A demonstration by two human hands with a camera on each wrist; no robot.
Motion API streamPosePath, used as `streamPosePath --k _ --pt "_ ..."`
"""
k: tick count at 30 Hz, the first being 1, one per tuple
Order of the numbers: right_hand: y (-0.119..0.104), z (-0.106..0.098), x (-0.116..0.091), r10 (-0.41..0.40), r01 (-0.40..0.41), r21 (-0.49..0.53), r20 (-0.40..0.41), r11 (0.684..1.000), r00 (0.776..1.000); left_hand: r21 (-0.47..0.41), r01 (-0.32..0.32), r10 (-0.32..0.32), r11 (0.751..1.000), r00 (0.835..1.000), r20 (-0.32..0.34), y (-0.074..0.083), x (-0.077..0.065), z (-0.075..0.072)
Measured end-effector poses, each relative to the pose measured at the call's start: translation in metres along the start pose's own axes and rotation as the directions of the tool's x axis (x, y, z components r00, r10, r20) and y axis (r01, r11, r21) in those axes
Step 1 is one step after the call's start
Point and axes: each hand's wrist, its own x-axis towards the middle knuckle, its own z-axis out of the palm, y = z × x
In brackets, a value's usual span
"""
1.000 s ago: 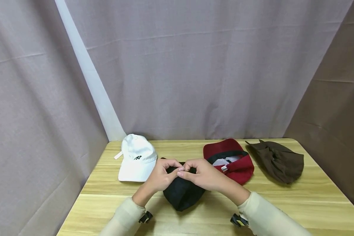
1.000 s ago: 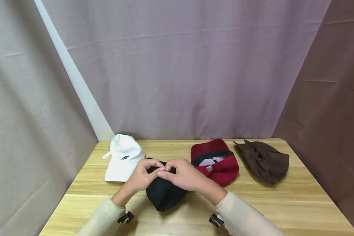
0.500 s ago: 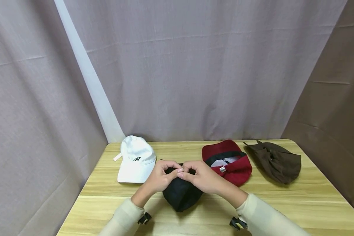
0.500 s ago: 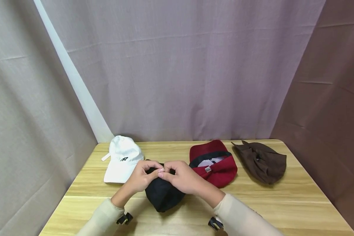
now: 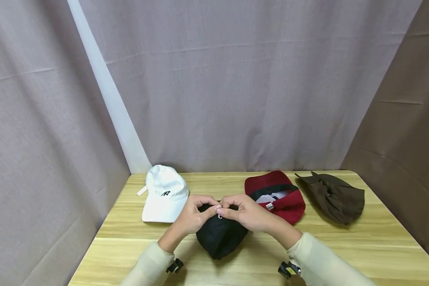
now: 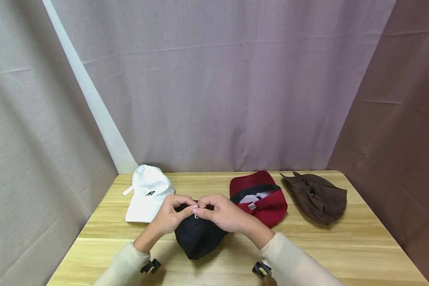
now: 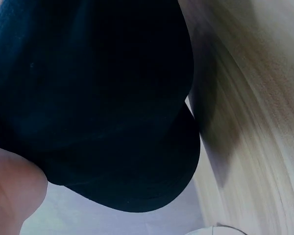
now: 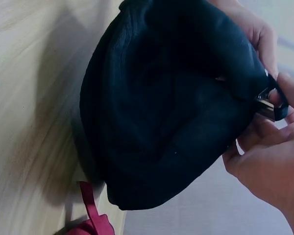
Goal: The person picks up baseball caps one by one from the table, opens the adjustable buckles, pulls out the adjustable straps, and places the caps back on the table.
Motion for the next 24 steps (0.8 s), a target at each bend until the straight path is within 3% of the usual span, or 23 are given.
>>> streamPosePath --k 9,16,21,24 --pt "0.011 -0.003 0.004 -0.042 0.028 0.157 0.089 0.987 0.995 -0.052 -0.020 0.022 0.998 0.999 0.027 -0.004 0.000 -0.004" --pt "0.015 -0.008 0.003 -0.037 0.004 0.242 0.132 0.970 0.991 -0.083 -0.034 0.035 0.996 0.999 0.006 -0.002 0.000 0.000" --pt "0.013 -0.010 0.003 -0.019 -0.005 0.211 0.110 0.977 0.994 -0.055 -0.013 0.012 0.998 1.000 -0.013 0.000 0.001 0.001" --pt "0.009 -0.009 0.003 0.006 -0.012 0.108 0.058 0.994 0.998 -0.015 0.010 -0.010 1.000 0.999 -0.034 0.001 0.002 0.001"
